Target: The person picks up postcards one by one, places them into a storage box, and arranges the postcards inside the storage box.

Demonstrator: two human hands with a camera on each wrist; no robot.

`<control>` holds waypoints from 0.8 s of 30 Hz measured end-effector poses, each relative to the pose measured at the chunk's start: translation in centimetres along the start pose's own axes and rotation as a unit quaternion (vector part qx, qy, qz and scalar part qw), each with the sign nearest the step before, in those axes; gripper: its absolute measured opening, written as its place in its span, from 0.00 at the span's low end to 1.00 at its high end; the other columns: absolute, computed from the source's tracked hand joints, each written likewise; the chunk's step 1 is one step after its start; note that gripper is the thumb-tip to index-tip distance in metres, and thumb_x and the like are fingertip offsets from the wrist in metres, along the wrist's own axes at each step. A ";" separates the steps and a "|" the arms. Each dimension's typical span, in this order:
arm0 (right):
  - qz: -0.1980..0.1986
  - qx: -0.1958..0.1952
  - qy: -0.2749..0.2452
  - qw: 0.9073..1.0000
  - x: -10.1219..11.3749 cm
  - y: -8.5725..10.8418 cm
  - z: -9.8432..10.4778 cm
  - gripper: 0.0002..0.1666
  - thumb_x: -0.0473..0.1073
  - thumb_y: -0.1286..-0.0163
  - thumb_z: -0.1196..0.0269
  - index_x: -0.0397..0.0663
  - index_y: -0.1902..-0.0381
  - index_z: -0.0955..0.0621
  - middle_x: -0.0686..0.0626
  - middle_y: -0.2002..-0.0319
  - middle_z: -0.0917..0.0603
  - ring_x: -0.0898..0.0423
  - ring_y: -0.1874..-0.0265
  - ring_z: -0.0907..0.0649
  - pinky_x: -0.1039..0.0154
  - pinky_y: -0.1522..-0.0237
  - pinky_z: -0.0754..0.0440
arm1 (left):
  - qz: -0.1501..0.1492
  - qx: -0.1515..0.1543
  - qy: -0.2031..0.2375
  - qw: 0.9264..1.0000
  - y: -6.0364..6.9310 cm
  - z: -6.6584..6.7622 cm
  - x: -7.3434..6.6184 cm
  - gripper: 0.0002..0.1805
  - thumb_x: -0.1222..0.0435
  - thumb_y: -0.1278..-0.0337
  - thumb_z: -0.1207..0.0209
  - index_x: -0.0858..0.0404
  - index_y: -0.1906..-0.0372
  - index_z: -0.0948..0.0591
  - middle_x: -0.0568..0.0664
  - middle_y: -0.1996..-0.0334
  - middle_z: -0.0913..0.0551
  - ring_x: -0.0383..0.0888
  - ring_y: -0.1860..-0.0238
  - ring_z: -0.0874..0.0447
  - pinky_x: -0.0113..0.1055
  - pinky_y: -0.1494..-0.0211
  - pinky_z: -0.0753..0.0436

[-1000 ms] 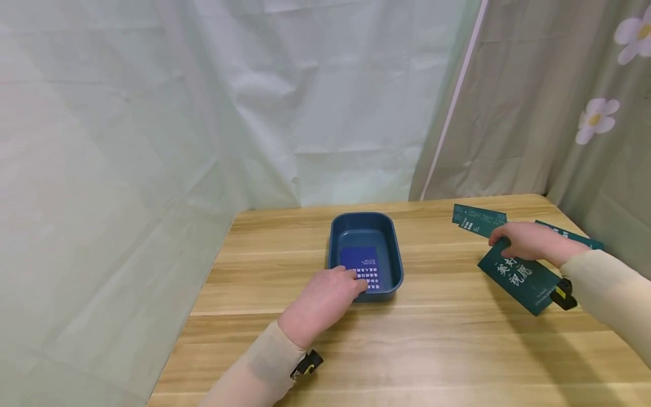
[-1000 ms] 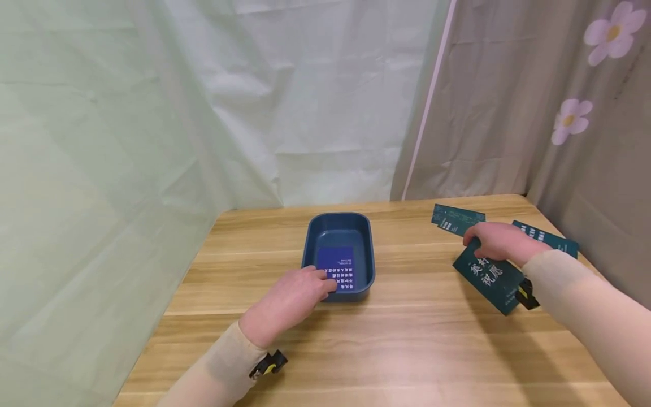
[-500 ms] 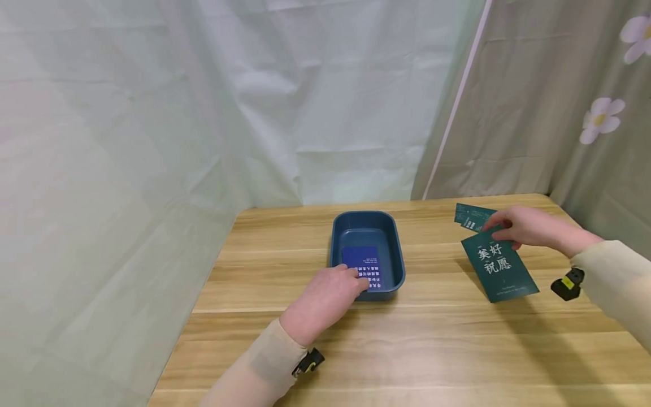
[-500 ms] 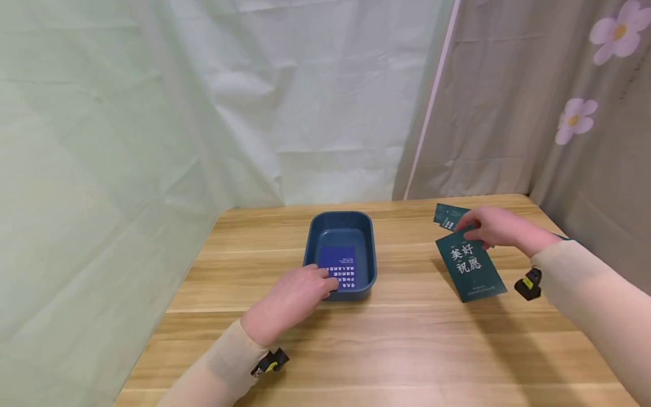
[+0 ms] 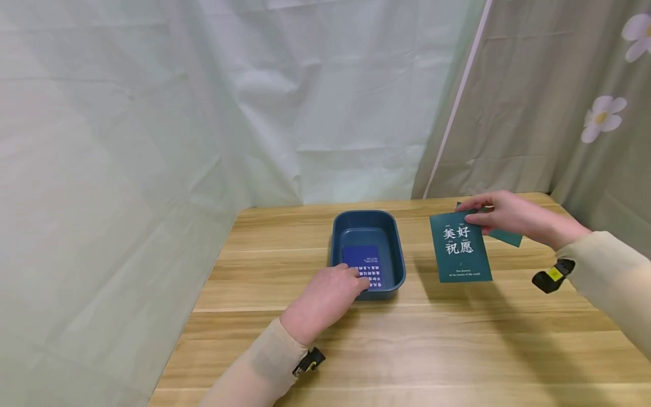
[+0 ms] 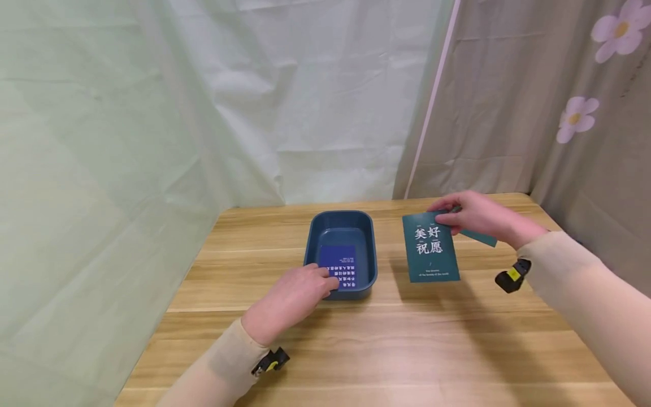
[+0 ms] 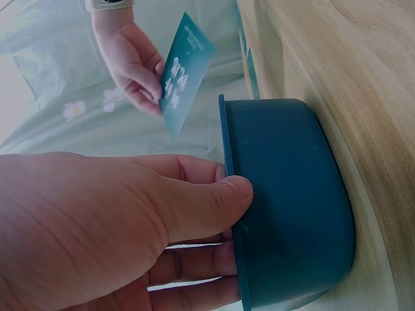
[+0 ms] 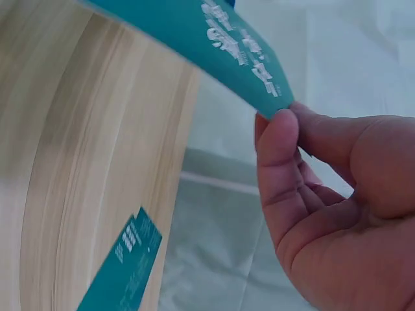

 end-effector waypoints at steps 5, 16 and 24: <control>0.014 -0.005 -0.034 0.999 1.2 -0.9 -0.6 0.27 0.46 0.13 0.37 0.41 0.24 0.22 0.40 0.40 0.14 0.47 0.53 0.13 0.59 0.51 0.12 | 0.001 0.003 0.000 1.000 0.1 0.0 0.0 0.10 0.66 0.25 0.30 0.49 0.48 0.06 0.45 0.55 0.07 0.43 0.61 0.13 0.35 0.56 0.12; 0.043 -0.016 -0.096 0.994 4.2 -3.5 -2.9 0.25 0.41 0.14 0.37 0.38 0.26 0.20 0.37 0.40 0.18 0.49 0.58 0.13 0.61 0.55 0.12 | 0.000 -0.005 0.004 1.000 0.1 0.1 -0.1 0.09 0.66 0.26 0.29 0.49 0.50 0.06 0.45 0.56 0.07 0.43 0.62 0.14 0.35 0.58 0.12; 0.064 -0.012 -0.119 0.991 6.1 -5.0 -4.9 0.24 0.39 0.15 0.37 0.35 0.27 0.20 0.34 0.41 0.16 0.47 0.57 0.13 0.63 0.57 0.12 | 0.003 0.002 0.006 1.000 0.1 0.2 -0.2 0.10 0.66 0.25 0.30 0.48 0.49 0.07 0.45 0.55 0.07 0.43 0.61 0.14 0.35 0.57 0.12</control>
Point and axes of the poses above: each hand's wrist, its own y-axis away from the middle knuckle, its own z-axis out of the back of the hand, x = y × z, the point moved 6 cm from there along -y, towards the middle knuckle
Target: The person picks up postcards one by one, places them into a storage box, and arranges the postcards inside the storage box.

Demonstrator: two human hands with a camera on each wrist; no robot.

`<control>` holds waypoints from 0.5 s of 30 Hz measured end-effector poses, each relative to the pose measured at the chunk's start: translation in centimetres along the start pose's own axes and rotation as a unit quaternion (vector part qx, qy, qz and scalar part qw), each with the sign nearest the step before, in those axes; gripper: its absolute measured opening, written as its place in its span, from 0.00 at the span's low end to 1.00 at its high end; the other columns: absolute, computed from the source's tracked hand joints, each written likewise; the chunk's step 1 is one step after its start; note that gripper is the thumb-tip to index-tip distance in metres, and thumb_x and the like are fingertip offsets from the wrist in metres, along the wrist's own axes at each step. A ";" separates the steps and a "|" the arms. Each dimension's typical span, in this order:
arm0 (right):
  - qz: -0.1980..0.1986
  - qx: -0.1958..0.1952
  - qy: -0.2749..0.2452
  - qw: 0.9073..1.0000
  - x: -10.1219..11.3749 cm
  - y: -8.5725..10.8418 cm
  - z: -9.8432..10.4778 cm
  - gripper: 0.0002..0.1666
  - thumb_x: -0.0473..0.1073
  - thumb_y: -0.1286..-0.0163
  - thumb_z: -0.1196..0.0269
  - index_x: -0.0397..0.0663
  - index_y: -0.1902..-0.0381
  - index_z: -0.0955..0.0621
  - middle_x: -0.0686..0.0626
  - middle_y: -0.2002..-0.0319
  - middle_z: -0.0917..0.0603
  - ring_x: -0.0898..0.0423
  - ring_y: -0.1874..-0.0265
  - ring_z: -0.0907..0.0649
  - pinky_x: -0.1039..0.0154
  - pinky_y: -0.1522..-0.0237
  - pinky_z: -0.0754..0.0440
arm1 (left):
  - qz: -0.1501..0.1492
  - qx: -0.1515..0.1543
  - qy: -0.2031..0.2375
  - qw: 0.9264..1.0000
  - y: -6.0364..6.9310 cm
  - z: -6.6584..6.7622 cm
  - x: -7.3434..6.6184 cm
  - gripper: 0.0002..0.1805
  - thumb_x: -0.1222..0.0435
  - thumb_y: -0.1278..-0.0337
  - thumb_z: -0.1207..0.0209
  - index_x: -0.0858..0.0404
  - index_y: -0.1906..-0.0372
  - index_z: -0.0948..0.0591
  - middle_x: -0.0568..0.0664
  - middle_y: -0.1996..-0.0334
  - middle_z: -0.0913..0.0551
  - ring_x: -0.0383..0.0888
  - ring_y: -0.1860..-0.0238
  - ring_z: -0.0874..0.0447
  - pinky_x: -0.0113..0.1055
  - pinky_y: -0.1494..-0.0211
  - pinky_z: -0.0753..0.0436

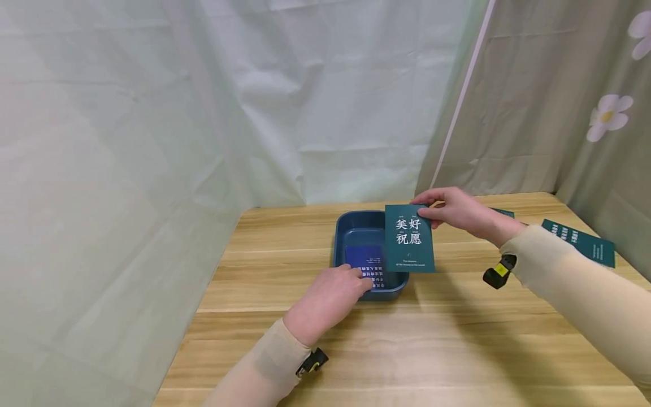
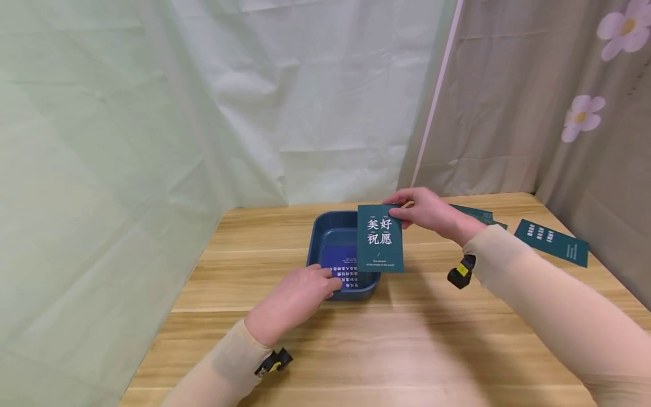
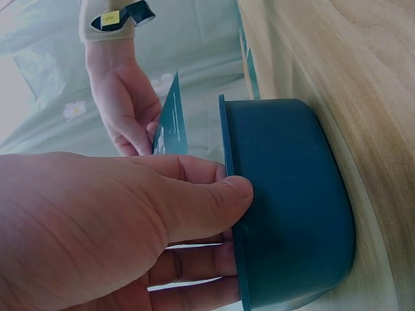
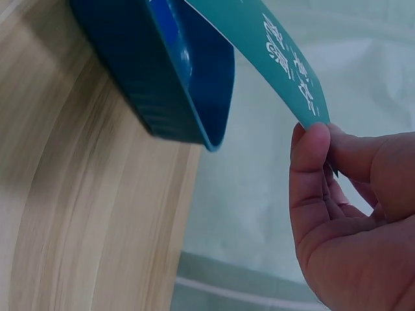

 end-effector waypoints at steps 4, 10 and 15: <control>0.000 0.004 -0.005 1.000 0.6 -0.9 -1.2 0.23 0.38 0.15 0.37 0.37 0.28 0.19 0.35 0.41 0.15 0.46 0.56 0.13 0.60 0.54 0.11 | 0.003 0.009 0.002 1.000 0.0 0.0 0.1 0.10 0.66 0.24 0.31 0.48 0.48 0.07 0.45 0.54 0.07 0.43 0.59 0.13 0.36 0.55 0.12; -0.001 0.013 -0.012 1.000 1.2 -2.2 -3.1 0.21 0.37 0.15 0.36 0.39 0.29 0.18 0.35 0.41 0.17 0.46 0.56 0.12 0.60 0.53 0.11 | 0.008 0.022 0.005 1.000 0.0 -0.2 0.1 0.10 0.64 0.23 0.31 0.49 0.46 0.07 0.44 0.53 0.07 0.43 0.58 0.13 0.36 0.53 0.11; 0.002 0.021 -0.005 1.000 1.6 -2.7 -4.0 0.21 0.37 0.15 0.36 0.40 0.29 0.17 0.36 0.41 0.16 0.45 0.55 0.12 0.56 0.50 0.10 | 0.009 0.034 0.010 0.999 -0.1 -0.3 0.1 0.10 0.64 0.23 0.31 0.48 0.45 0.07 0.44 0.54 0.08 0.42 0.59 0.14 0.35 0.52 0.11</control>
Point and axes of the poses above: each hand's wrist, its own y-axis away from the middle knuckle, its own z-axis out of the back of the hand, x = y × z, the point moved 6 cm from there along -y, towards the middle knuckle
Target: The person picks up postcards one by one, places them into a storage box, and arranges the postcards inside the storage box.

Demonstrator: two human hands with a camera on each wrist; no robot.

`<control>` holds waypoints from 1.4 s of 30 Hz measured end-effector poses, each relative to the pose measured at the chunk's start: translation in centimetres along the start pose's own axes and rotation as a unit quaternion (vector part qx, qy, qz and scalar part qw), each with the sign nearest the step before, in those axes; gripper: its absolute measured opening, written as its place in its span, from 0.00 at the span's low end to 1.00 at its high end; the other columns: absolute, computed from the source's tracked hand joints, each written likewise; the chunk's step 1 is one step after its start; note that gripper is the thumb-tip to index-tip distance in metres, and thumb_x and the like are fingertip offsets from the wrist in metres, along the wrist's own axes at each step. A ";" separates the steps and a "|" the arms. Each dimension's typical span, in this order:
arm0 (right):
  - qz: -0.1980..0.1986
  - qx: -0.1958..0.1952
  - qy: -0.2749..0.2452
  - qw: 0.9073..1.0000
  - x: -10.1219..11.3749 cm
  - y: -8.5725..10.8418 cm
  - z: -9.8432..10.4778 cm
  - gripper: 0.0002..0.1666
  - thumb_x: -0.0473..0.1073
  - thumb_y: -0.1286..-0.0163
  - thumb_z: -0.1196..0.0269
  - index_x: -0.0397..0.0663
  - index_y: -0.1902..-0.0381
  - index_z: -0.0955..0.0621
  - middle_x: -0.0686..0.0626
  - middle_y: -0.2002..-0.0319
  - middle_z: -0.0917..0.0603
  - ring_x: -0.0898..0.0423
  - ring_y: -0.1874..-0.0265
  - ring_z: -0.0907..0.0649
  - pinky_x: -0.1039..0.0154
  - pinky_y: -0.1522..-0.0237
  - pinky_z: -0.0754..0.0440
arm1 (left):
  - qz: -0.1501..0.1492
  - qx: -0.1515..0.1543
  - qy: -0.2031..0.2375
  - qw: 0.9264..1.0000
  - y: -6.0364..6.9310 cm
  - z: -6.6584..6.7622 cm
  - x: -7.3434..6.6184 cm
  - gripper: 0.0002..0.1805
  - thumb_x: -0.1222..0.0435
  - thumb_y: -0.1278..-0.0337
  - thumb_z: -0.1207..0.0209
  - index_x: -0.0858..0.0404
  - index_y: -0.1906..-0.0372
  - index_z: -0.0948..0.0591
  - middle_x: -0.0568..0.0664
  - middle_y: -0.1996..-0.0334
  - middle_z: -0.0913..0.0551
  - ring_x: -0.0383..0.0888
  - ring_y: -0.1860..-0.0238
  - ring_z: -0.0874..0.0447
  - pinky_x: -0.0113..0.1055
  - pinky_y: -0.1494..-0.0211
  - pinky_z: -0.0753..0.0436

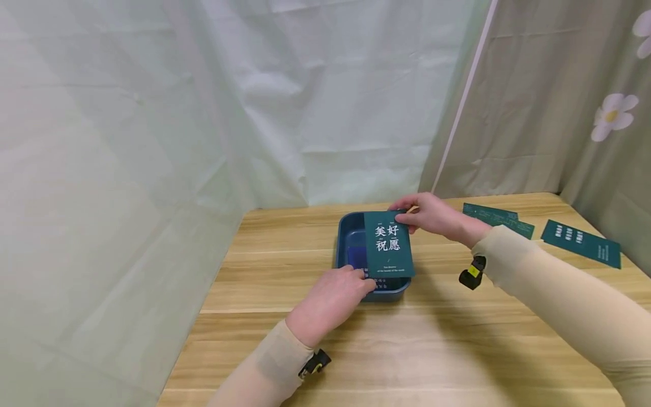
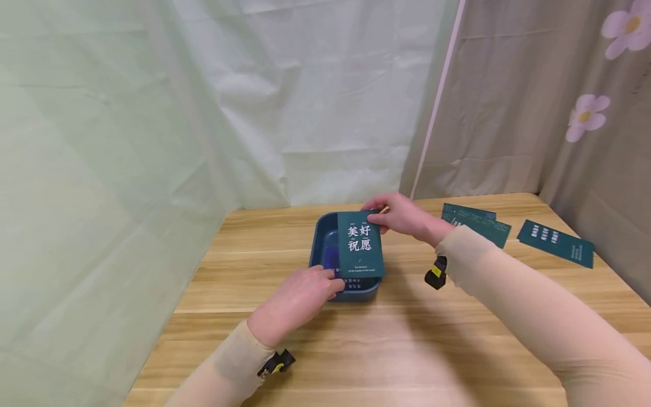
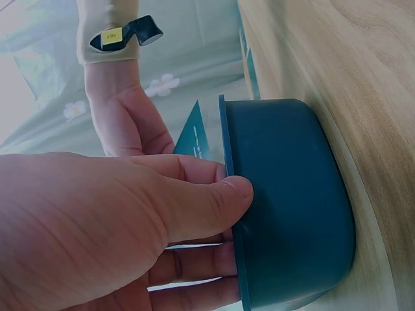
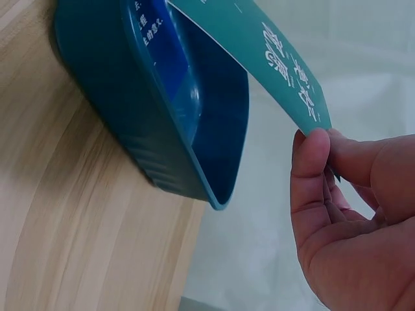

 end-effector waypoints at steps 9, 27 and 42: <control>0.008 0.024 -0.012 1.000 -0.1 -1.6 -2.0 0.21 0.38 0.15 0.37 0.37 0.30 0.18 0.36 0.42 0.18 0.46 0.59 0.14 0.56 0.53 0.10 | 0.008 0.025 0.012 1.000 0.0 -0.2 0.2 0.12 0.62 0.25 0.30 0.48 0.42 0.08 0.44 0.54 0.08 0.41 0.59 0.16 0.35 0.50 0.11; -0.011 0.058 -0.014 0.998 -1.7 -3.2 -5.1 0.20 0.35 0.15 0.37 0.37 0.31 0.17 0.38 0.44 0.15 0.47 0.60 0.15 0.47 0.48 0.11 | 0.002 0.025 0.004 1.000 -0.1 0.0 -0.3 0.12 0.61 0.25 0.29 0.49 0.42 0.08 0.45 0.53 0.09 0.41 0.58 0.15 0.34 0.48 0.12; -0.006 0.063 0.056 0.996 -2.8 -3.9 -6.9 0.18 0.33 0.19 0.33 0.34 0.35 0.16 0.39 0.45 0.13 0.52 0.68 0.13 0.57 0.56 0.10 | 0.001 0.021 -0.008 1.000 -0.1 -0.1 -0.3 0.11 0.64 0.25 0.29 0.48 0.44 0.08 0.44 0.55 0.09 0.42 0.59 0.15 0.34 0.52 0.13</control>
Point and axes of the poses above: each hand's wrist, its own y-axis away from the middle knuckle, its own z-axis out of the back of the hand, x = y × z, the point moved 6 cm from there along -y, towards the middle knuckle
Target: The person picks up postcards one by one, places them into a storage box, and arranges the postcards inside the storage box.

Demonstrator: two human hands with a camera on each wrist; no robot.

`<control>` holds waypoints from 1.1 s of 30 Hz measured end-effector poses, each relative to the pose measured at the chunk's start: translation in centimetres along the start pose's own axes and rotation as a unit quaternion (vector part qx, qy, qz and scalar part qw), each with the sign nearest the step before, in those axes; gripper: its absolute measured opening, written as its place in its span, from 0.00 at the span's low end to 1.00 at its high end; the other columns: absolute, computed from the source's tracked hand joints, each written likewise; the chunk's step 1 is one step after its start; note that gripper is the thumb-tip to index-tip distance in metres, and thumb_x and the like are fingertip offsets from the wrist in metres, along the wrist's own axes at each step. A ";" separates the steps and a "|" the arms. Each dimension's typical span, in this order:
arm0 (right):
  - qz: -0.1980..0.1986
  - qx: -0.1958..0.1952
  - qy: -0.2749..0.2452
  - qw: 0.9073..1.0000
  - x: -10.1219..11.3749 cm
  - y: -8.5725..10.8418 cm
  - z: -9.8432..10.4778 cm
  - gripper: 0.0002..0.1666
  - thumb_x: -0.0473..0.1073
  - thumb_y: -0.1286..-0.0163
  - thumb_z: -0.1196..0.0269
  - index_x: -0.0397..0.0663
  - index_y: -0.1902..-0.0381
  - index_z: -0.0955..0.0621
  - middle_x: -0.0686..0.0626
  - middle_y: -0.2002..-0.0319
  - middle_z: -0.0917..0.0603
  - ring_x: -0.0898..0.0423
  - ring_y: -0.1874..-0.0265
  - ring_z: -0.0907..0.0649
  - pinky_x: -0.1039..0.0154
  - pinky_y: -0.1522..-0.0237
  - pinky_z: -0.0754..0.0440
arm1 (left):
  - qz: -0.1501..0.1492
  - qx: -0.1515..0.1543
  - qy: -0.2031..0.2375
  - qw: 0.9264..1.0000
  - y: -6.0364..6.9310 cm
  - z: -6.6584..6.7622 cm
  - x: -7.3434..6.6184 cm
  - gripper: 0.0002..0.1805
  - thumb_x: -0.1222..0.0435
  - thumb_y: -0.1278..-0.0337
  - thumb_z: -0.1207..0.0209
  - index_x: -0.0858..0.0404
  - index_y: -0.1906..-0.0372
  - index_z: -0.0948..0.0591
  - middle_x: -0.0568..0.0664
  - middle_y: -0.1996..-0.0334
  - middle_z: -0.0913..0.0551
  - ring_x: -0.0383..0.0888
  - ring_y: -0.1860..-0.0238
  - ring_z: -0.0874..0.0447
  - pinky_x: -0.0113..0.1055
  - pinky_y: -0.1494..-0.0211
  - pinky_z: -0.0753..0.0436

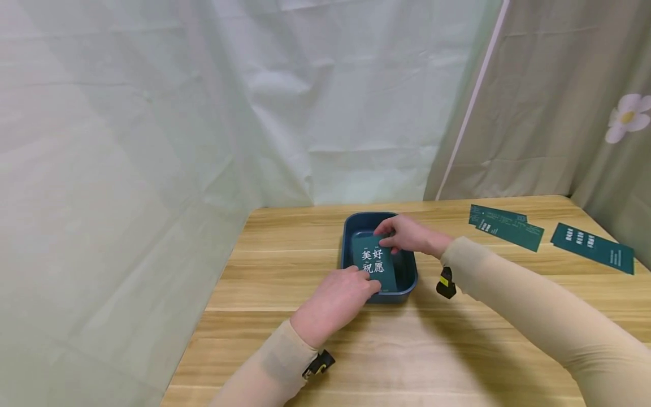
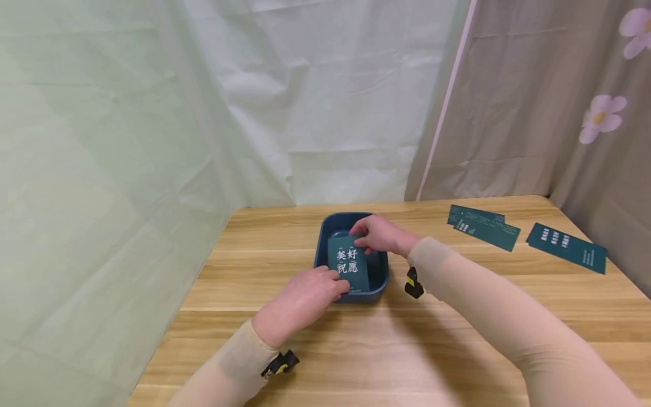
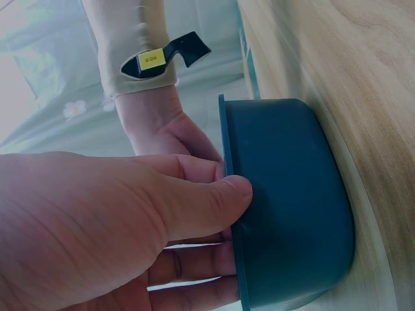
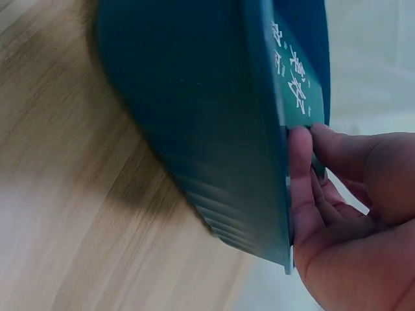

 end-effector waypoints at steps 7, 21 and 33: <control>0.034 -0.015 0.133 0.990 0.8 -0.3 -0.5 0.17 0.33 0.21 0.30 0.33 0.39 0.14 0.37 0.44 0.11 0.50 0.62 0.09 0.54 0.52 0.09 | 0.002 -0.004 -0.001 1.000 0.2 0.1 0.0 0.11 0.64 0.25 0.29 0.47 0.45 0.08 0.44 0.55 0.09 0.42 0.60 0.16 0.33 0.53 0.13; 0.080 -0.029 0.321 0.943 1.2 -0.6 -1.9 0.14 0.38 0.23 0.27 0.37 0.44 0.10 0.41 0.49 0.09 0.43 0.46 0.12 0.47 0.39 0.14 | -0.006 -0.028 -0.015 0.999 0.2 0.1 -0.1 0.10 0.64 0.25 0.29 0.47 0.47 0.07 0.44 0.57 0.09 0.42 0.62 0.16 0.33 0.57 0.14; 0.081 -0.022 0.370 0.925 0.6 -1.2 -2.8 0.11 0.39 0.23 0.27 0.38 0.50 0.09 0.42 0.54 0.08 0.47 0.54 0.10 0.48 0.43 0.12 | -0.010 -0.040 -0.017 0.999 0.3 0.3 -0.1 0.09 0.65 0.25 0.30 0.48 0.49 0.07 0.44 0.58 0.09 0.41 0.62 0.15 0.34 0.58 0.13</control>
Point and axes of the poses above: each hand's wrist, its own y-axis away from the middle knuckle, its own z-axis out of the back of the hand, x = y × z, the point moved 6 cm from there along -y, towards the middle knuckle
